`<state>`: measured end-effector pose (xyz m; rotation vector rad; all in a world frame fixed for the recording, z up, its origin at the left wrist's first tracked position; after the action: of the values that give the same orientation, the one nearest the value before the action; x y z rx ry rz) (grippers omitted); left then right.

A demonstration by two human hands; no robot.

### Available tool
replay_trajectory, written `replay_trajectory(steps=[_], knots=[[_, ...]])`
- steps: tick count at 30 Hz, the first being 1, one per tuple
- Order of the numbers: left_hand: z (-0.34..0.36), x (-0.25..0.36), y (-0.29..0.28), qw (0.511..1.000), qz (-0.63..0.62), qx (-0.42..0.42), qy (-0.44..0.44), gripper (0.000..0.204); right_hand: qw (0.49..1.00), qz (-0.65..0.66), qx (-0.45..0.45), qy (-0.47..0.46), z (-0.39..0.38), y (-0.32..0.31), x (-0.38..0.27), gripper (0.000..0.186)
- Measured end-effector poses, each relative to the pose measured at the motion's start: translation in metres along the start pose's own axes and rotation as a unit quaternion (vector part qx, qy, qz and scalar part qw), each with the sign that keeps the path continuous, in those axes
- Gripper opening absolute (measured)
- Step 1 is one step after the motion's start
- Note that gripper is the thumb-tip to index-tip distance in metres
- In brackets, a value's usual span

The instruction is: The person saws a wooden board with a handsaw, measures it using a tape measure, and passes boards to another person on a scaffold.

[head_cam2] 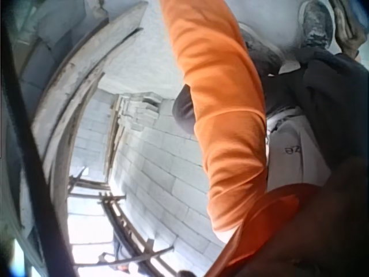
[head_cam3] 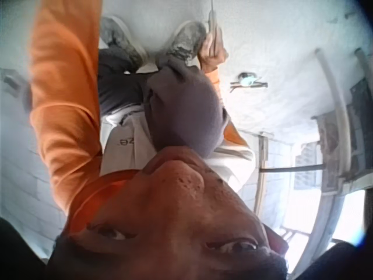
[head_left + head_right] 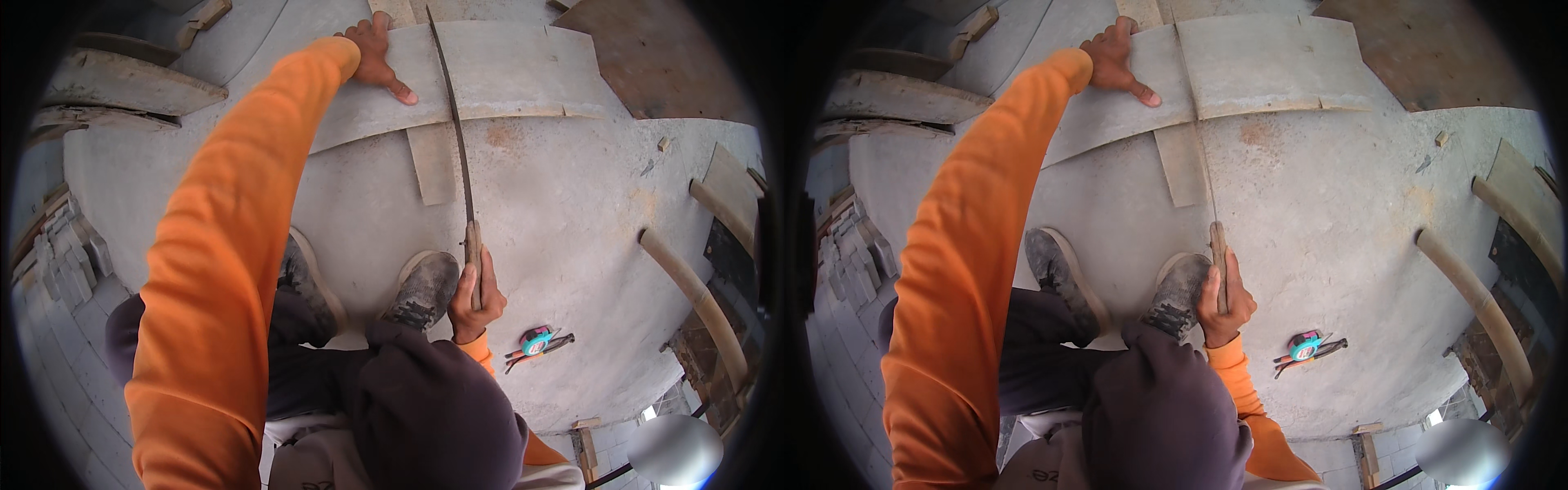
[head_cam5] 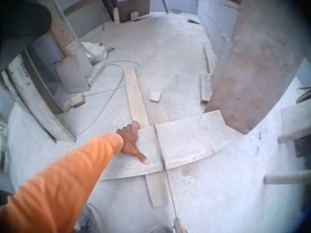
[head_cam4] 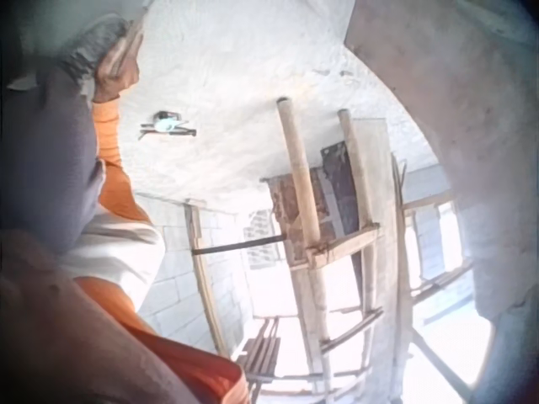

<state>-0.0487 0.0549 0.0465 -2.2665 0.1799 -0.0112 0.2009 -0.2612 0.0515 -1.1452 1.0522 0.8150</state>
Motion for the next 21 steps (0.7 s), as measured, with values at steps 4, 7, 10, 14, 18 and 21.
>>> replay_trajectory(steps=[4,7,10,14,18,21], knots=[[0.005,0.008,0.004,1.0,-0.007,0.006,0.004,0.132,0.998,0.054,0.003,-0.01,0.106,0.064,-0.014,0.032],[0.006,0.004,0.007,1.0,-0.002,0.01,-0.003,0.132,0.998,0.048,0.009,-0.03,0.099,0.065,-0.006,0.036],[0.001,-0.003,0.003,1.0,-0.005,0.009,0.003,0.133,1.0,0.005,-0.01,-0.003,0.025,0.016,0.0,0.036],[0.0,-0.005,-0.003,1.0,0.001,-0.001,-0.001,0.134,1.0,0.015,-0.004,-0.011,0.002,0.005,-0.005,0.034],[0.006,0.015,0.004,1.0,-0.001,0.021,0.014,0.134,0.998,0.057,0.014,-0.028,0.114,0.061,-0.012,0.034],[0.005,0.006,0.008,1.0,-0.015,0.012,0.016,0.133,0.999,0.029,0.001,-0.025,0.106,0.061,-0.015,0.034]])
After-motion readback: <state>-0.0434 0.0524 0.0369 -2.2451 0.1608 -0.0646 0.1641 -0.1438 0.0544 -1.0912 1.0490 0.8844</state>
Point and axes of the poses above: each hand's wrist, its own z-axis towards the middle knuckle, its own y-axis out of the palm, x = y × z, the point moved 1 cm from there along z, towards the middle knuckle, and after that the axes turned 14 degrees about z, right-handed, at the moved point
